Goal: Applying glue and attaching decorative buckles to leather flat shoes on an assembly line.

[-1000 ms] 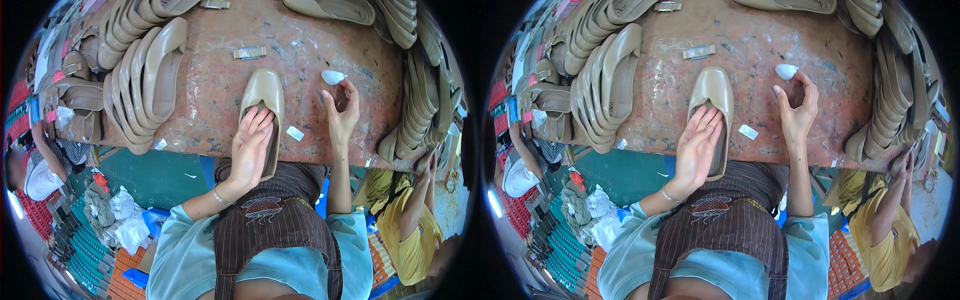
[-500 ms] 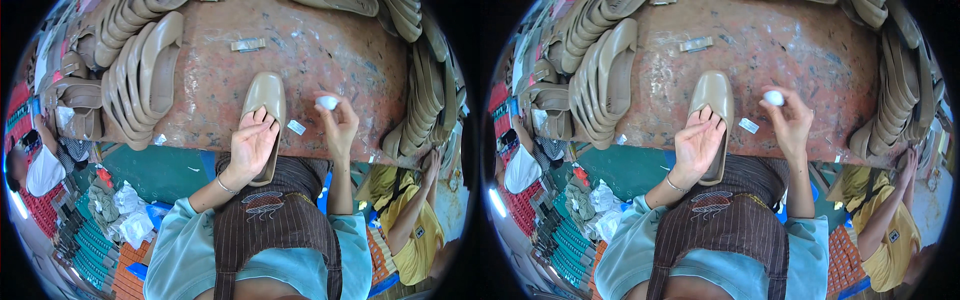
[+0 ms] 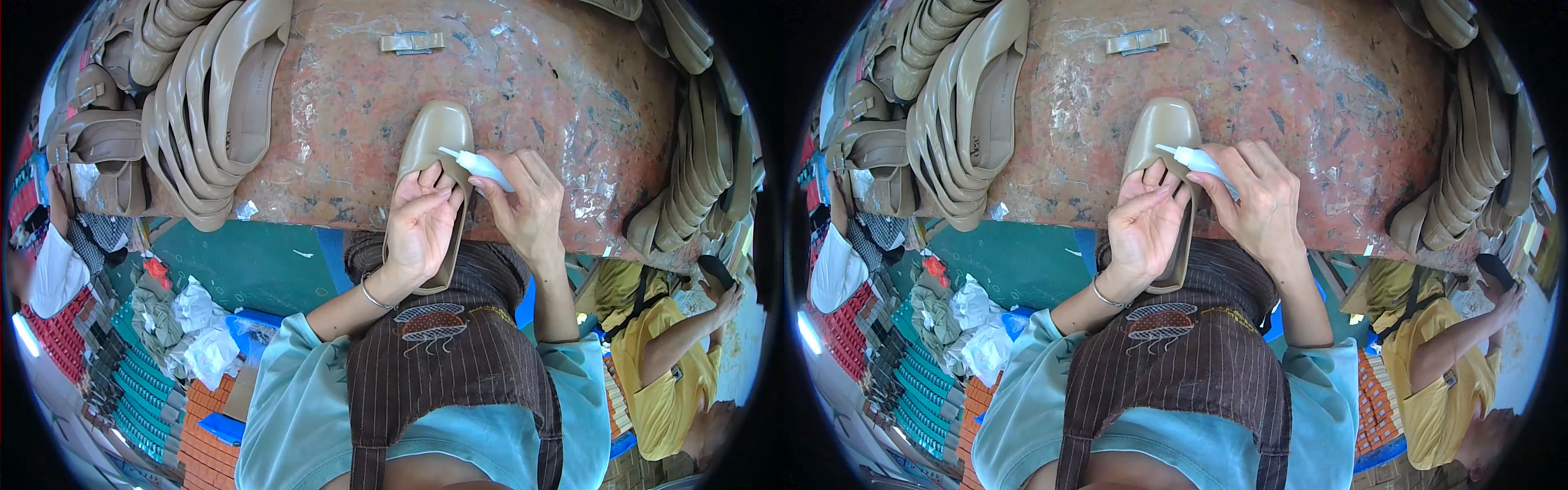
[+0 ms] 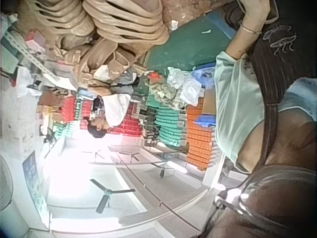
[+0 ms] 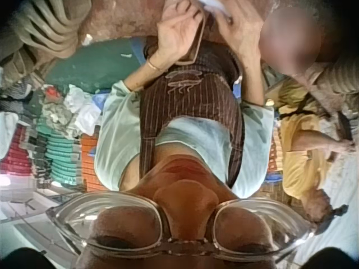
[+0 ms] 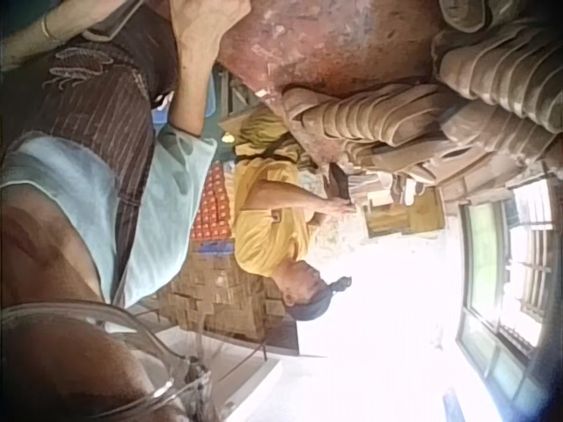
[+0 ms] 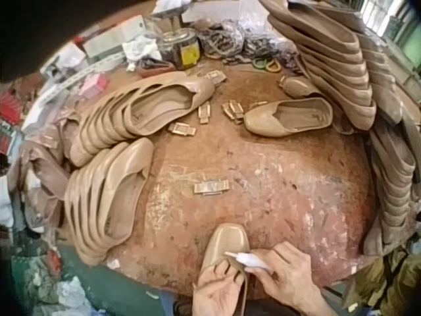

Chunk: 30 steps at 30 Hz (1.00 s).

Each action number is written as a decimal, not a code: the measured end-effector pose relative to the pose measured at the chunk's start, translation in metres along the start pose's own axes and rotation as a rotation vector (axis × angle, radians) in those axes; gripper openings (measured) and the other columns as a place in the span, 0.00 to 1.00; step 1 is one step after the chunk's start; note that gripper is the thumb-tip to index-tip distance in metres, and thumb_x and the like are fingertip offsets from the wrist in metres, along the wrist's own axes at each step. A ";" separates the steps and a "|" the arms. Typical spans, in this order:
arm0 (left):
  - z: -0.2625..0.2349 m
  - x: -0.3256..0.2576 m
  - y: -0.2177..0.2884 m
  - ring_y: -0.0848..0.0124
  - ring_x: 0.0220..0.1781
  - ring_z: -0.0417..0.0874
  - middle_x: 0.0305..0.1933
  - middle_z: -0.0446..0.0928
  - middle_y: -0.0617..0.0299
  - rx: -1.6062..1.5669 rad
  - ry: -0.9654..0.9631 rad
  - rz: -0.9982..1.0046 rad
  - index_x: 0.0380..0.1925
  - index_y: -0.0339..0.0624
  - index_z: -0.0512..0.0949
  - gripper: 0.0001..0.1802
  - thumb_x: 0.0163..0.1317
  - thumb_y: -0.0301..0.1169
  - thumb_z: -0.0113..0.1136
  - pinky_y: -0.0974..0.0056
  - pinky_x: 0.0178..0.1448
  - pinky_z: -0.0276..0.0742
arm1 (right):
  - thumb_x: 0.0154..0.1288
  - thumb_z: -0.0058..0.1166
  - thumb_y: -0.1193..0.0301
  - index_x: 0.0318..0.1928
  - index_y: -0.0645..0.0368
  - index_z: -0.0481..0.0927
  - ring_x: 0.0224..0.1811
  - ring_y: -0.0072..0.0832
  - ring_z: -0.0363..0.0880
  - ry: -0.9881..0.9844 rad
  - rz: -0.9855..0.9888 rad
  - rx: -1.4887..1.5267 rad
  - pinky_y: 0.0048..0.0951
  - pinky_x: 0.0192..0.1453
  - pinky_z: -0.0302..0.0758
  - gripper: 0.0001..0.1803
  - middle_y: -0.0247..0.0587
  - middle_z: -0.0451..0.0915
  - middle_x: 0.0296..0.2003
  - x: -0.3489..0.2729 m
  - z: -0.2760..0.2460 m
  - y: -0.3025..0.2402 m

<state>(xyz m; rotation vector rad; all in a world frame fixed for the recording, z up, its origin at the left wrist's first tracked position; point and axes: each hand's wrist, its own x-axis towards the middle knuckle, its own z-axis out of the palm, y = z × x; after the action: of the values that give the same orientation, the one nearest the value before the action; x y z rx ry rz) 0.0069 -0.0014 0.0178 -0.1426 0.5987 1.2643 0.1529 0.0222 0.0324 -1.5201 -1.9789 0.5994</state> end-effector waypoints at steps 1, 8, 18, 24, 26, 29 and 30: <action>-0.001 0.000 0.000 0.59 0.67 0.65 0.61 0.66 0.48 0.007 -0.009 0.006 0.56 0.29 0.61 0.24 0.57 0.14 0.45 0.55 0.70 0.61 | 0.53 0.64 0.66 0.36 0.57 0.81 0.27 0.36 0.75 -0.010 0.005 -0.025 0.34 0.27 0.72 0.12 0.38 0.75 0.26 0.001 -0.001 -0.002; -0.005 0.000 -0.002 0.59 0.65 0.66 0.59 0.67 0.49 0.046 -0.005 0.013 0.53 0.30 0.62 0.21 0.56 0.14 0.44 0.53 0.71 0.59 | 0.54 0.62 0.67 0.34 0.58 0.80 0.26 0.36 0.75 -0.036 0.009 -0.070 0.35 0.26 0.72 0.09 0.39 0.76 0.25 0.005 -0.002 -0.008; -0.005 0.001 -0.001 0.58 0.64 0.66 0.59 0.67 0.50 0.026 0.009 0.007 0.52 0.32 0.63 0.21 0.56 0.14 0.44 0.53 0.71 0.59 | 0.54 0.62 0.68 0.33 0.58 0.79 0.26 0.38 0.76 -0.065 0.004 -0.125 0.36 0.27 0.72 0.09 0.41 0.77 0.25 0.014 -0.003 -0.016; -0.007 0.001 -0.002 0.59 0.64 0.66 0.59 0.67 0.49 0.005 -0.007 0.019 0.51 0.32 0.64 0.20 0.56 0.15 0.45 0.52 0.71 0.58 | 0.53 0.62 0.69 0.30 0.58 0.77 0.26 0.38 0.76 -0.105 0.006 -0.165 0.36 0.26 0.71 0.09 0.42 0.76 0.25 0.021 -0.008 -0.023; -0.003 0.001 0.000 0.59 0.64 0.66 0.60 0.66 0.49 0.048 0.021 -0.001 0.51 0.32 0.63 0.21 0.56 0.15 0.45 0.52 0.71 0.59 | 0.53 0.62 0.68 0.30 0.58 0.76 0.26 0.39 0.76 -0.125 0.015 -0.181 0.36 0.26 0.71 0.09 0.42 0.76 0.24 0.022 -0.010 -0.025; -0.005 0.001 -0.001 0.59 0.65 0.66 0.60 0.66 0.49 0.015 0.007 0.000 0.51 0.31 0.63 0.21 0.56 0.15 0.45 0.52 0.71 0.59 | 0.53 0.62 0.68 0.29 0.59 0.76 0.26 0.39 0.76 -0.129 0.019 -0.170 0.37 0.27 0.71 0.09 0.42 0.76 0.24 0.022 -0.011 -0.024; -0.005 0.001 -0.001 0.59 0.65 0.66 0.60 0.66 0.49 0.015 0.008 -0.001 0.51 0.31 0.63 0.21 0.56 0.15 0.45 0.52 0.71 0.59 | 0.53 0.62 0.68 0.29 0.59 0.76 0.26 0.40 0.75 -0.118 0.013 -0.168 0.37 0.27 0.71 0.09 0.42 0.76 0.24 0.021 -0.011 -0.023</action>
<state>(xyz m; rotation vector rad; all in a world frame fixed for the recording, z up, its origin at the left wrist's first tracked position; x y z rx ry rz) 0.0060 -0.0027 0.0128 -0.1350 0.6145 1.2582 0.1404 0.0367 0.0590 -1.6318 -2.1573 0.5511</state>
